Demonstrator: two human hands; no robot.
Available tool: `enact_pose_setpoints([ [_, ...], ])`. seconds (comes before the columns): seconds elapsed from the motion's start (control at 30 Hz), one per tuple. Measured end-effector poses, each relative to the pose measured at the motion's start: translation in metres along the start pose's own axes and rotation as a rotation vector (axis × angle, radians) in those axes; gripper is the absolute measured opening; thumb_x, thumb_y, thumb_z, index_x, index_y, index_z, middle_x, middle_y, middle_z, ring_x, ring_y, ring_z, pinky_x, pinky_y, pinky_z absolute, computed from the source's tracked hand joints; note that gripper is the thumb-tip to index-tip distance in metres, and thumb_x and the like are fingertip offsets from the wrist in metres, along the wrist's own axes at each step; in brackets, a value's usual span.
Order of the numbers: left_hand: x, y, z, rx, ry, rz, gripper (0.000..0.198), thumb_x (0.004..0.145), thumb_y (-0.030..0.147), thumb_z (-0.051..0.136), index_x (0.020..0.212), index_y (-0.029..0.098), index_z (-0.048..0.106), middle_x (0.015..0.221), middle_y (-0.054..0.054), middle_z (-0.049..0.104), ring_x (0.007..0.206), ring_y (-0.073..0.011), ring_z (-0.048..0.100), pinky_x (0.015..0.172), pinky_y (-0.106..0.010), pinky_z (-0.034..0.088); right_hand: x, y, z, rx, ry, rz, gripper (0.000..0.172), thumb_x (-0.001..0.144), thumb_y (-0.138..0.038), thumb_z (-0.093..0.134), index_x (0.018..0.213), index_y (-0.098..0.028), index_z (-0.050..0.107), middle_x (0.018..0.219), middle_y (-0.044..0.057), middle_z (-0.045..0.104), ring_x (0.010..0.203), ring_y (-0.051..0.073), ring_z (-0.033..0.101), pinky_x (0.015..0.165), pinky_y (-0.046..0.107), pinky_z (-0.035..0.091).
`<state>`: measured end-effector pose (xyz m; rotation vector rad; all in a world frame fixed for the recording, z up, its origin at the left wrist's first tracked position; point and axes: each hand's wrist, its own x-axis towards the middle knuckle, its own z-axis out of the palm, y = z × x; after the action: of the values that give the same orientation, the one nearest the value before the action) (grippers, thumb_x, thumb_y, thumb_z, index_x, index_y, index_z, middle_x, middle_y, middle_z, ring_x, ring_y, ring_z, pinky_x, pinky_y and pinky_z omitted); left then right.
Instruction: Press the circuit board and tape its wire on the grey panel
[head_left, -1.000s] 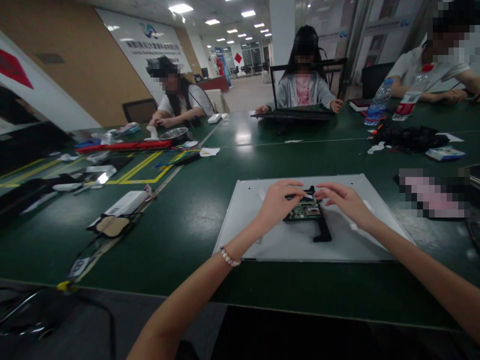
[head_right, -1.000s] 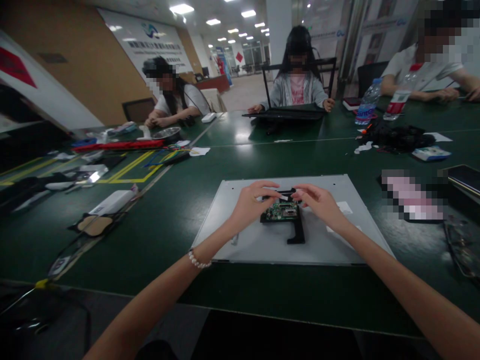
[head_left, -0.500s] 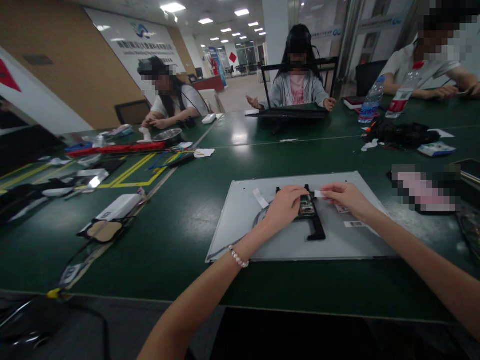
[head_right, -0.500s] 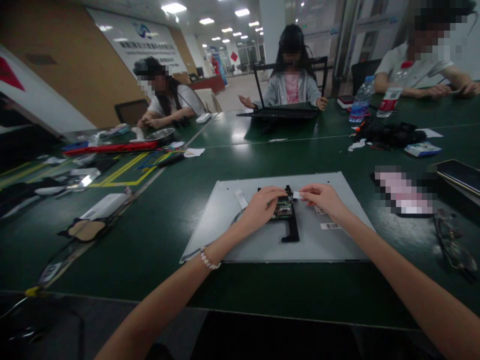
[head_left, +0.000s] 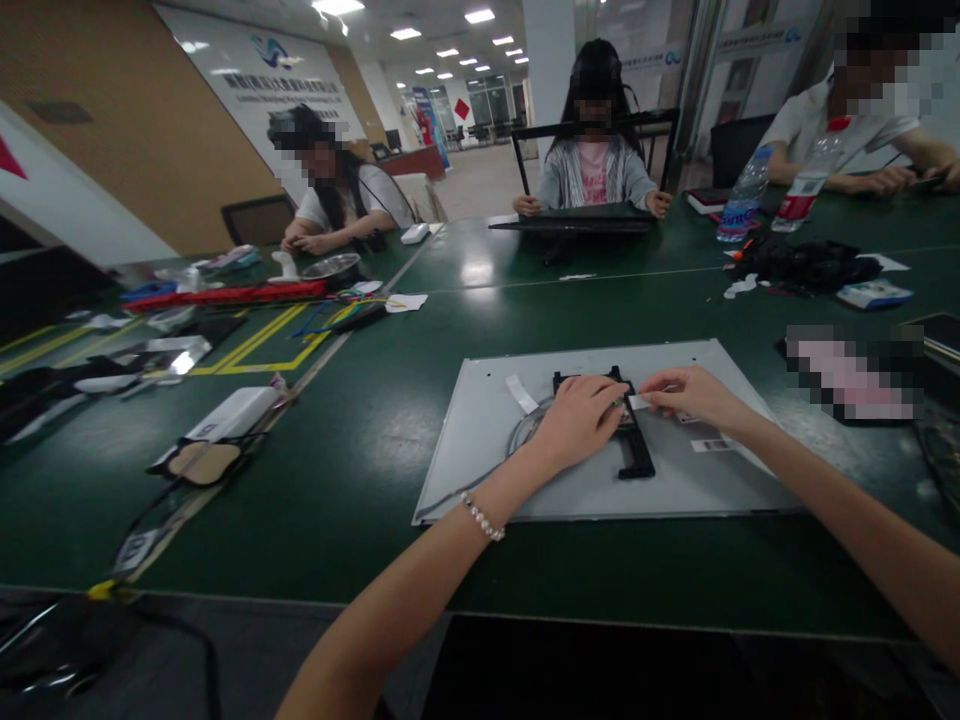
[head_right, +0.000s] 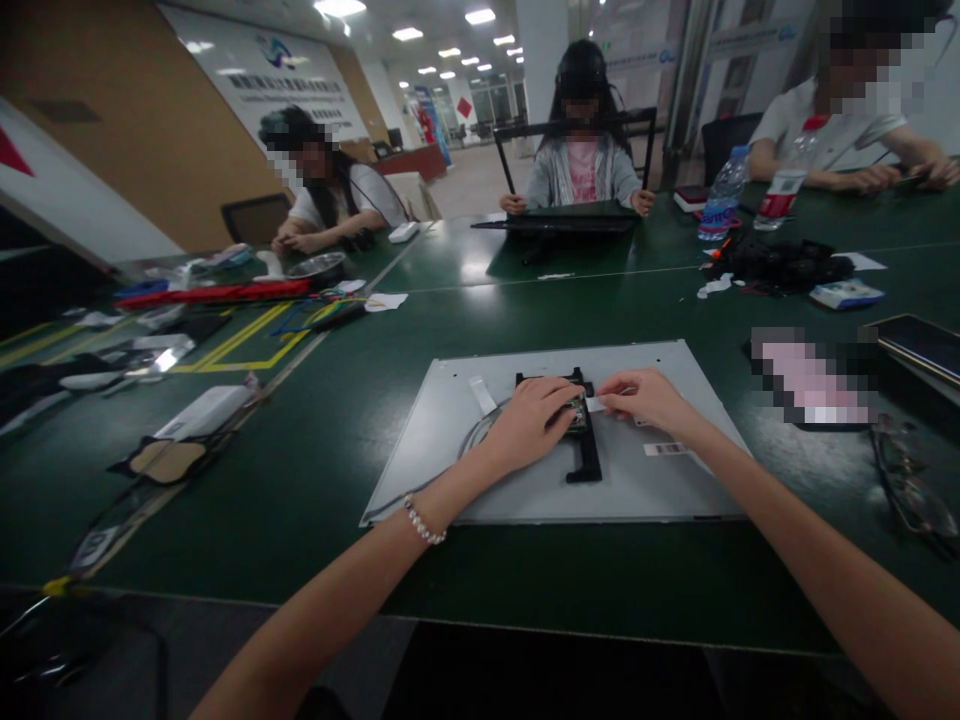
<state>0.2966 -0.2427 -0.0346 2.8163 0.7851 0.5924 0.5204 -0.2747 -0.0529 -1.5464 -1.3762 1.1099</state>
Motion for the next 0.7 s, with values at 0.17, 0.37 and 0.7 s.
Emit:
enact_pose_setpoints([
  [0.17, -0.003, 0.003, -0.002, 0.043, -0.044, 0.056, 0.036, 0.099, 0.033, 0.044, 0.131, 0.019, 0.054, 0.13, -0.009, 0.058, 0.126, -0.0225, 0.047, 0.108, -0.043, 0.033, -0.002, -0.003, -0.004, -0.042, -0.082, 0.052, 0.025, 0.072, -0.038, 0.075, 0.086, -0.018, 0.072, 0.072, 0.004, 0.07, 0.059, 0.013, 0.061, 0.053, 0.025, 0.048],
  [0.37, -0.003, 0.004, -0.004, 0.052, -0.053, 0.091, 0.036, 0.1, 0.035, 0.043, 0.13, 0.019, 0.056, 0.131, -0.008, 0.056, 0.128, -0.0216, 0.045, 0.109, -0.042, 0.032, 0.001, 0.007, -0.004, -0.067, -0.152, -0.018, 0.026, 0.075, -0.038, 0.071, 0.092, -0.018, 0.07, 0.079, 0.005, 0.072, 0.067, 0.015, 0.065, 0.061, 0.029, 0.051],
  [0.7, -0.004, 0.0, -0.003, 0.059, -0.093, 0.175, 0.031, 0.098, 0.035, 0.047, 0.121, 0.02, 0.063, 0.134, -0.009, 0.054, 0.134, -0.024, 0.04, 0.111, -0.045, 0.032, -0.002, 0.009, 0.005, -0.298, -0.057, -0.265, 0.019, 0.079, -0.034, 0.063, 0.089, -0.02, 0.07, 0.079, 0.005, 0.073, 0.067, 0.019, 0.068, 0.062, 0.033, 0.052],
])
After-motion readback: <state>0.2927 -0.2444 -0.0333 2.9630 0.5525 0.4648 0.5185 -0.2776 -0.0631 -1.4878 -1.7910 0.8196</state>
